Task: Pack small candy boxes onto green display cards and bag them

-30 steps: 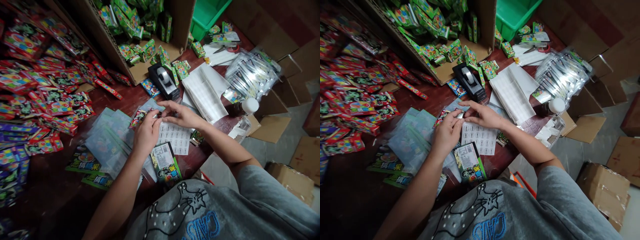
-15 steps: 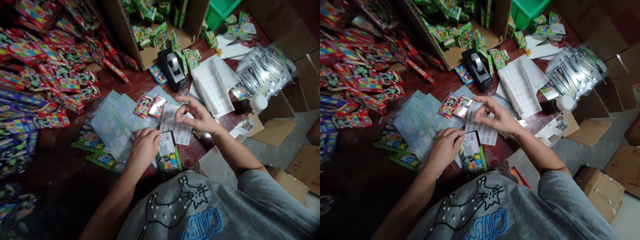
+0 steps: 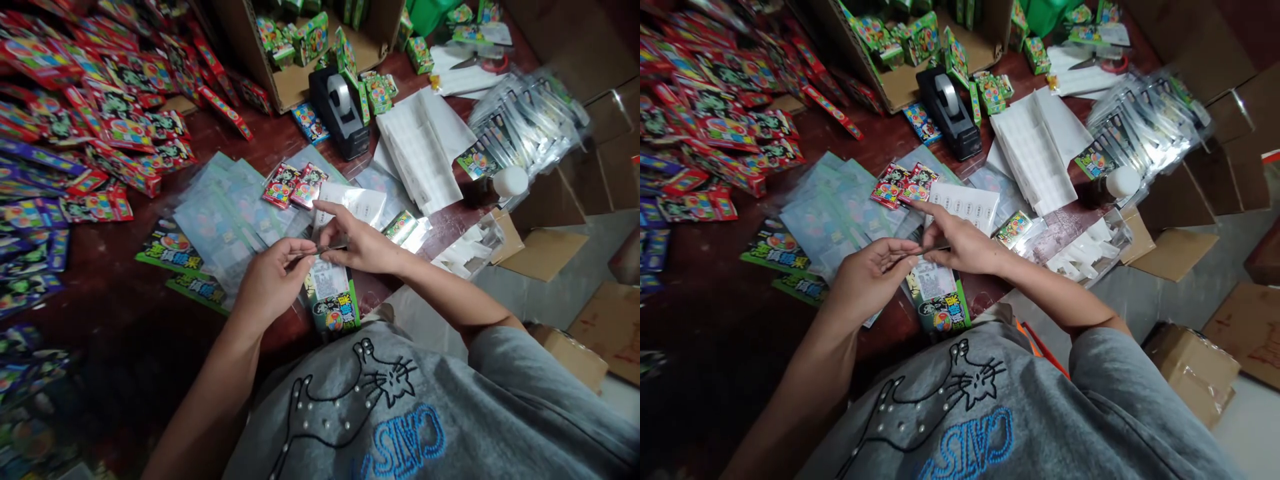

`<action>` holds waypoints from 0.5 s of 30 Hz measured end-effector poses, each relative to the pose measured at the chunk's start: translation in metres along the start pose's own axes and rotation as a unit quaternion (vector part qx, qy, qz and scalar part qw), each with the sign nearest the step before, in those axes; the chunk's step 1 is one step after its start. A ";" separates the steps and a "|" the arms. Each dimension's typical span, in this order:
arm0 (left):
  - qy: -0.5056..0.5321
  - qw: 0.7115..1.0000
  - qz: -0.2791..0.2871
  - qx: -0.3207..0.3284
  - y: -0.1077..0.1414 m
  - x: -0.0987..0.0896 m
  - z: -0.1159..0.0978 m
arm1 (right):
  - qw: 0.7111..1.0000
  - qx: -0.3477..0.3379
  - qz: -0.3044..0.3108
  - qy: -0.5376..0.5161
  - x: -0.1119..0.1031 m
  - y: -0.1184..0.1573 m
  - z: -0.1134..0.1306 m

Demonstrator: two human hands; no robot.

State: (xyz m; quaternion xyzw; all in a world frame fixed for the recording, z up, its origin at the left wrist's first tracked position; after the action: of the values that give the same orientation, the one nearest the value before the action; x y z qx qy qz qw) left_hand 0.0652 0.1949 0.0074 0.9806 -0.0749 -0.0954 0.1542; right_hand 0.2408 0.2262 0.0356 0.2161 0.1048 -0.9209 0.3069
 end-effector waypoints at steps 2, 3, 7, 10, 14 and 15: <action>0.011 1.000 -0.001 -0.003 0.002 -0.001 -0.003 | 0.992 -0.023 -0.037 0.116 -0.003 0.008 0.009; 0.019 1.000 0.001 -0.005 0.004 -0.001 -0.004 | 0.984 -0.030 -0.045 0.167 -0.002 0.011 0.013; 0.041 0.999 0.013 -0.003 0.008 -0.002 -0.007 | 0.970 -0.021 -0.030 0.239 0.011 0.022 0.017; 0.041 0.999 0.023 -0.004 0.007 0.002 -0.005 | 0.976 0.001 -0.012 0.217 0.019 0.021 0.012; 0.028 0.999 0.025 0.007 -0.001 -0.005 -0.002 | 0.988 -0.022 -0.011 0.154 0.013 0.021 0.012; 0.035 0.999 0.008 0.004 -0.002 -0.014 0.000 | 0.990 -0.028 -0.042 0.131 0.004 0.024 0.013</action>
State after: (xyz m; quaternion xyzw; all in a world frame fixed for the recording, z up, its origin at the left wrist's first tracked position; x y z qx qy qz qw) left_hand 0.0517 0.1992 0.0095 0.9833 -0.0780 -0.0597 0.1534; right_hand 0.2487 0.2006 0.0443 0.3212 0.1787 -0.8935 0.2580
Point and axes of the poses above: each hand's wrist, its own y-axis away from the middle knuckle, its own x-axis out of the palm, z = x × y, the point moved 7 cm from there along -y, towards the middle knuckle, and after that the axes turned 6 degrees about y, right-handed, at the moved point
